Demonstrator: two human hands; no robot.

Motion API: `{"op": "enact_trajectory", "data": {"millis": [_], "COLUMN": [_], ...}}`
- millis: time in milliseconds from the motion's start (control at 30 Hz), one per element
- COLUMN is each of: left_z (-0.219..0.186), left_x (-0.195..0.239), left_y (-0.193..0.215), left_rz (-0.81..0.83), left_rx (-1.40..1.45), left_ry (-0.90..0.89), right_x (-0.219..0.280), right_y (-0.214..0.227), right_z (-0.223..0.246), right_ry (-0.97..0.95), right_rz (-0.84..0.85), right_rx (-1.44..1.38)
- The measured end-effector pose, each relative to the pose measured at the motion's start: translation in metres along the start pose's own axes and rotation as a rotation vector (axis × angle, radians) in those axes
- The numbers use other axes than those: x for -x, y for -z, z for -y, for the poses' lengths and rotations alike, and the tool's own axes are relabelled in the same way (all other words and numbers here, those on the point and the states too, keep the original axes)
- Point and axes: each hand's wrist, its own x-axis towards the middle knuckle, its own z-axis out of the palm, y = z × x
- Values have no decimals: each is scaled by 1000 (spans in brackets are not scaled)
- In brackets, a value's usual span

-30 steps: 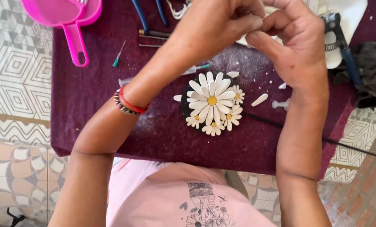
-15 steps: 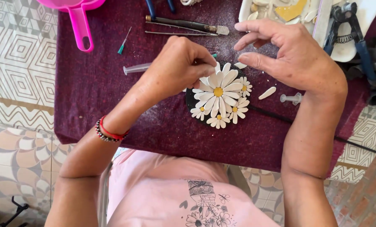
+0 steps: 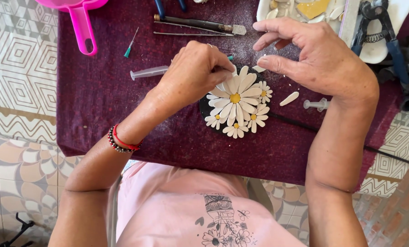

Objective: Assembling a decorative flower by gluing petals onto a base using a syringe and pliers

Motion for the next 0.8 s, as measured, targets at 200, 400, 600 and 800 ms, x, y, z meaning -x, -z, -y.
{"op": "enact_trajectory", "data": {"millis": [200, 400, 600, 800], "left_z": [-2, -9, 2, 9], "left_x": [-1, 8, 24, 34], "left_y": [2, 18, 27, 22], "left_rz": [28, -100, -170, -319], "left_rx": [-63, -73, -65, 122], "left_ry": [27, -51, -159, -345], "right_x": [1, 12, 33, 60], "right_y": [1, 0, -51, -124], "right_z": [-2, 27, 34, 12], "right_ry": [22, 41, 155, 191], "right_rz": [-1, -3, -195, -489], "right_rx": [-20, 105, 307, 611]}}
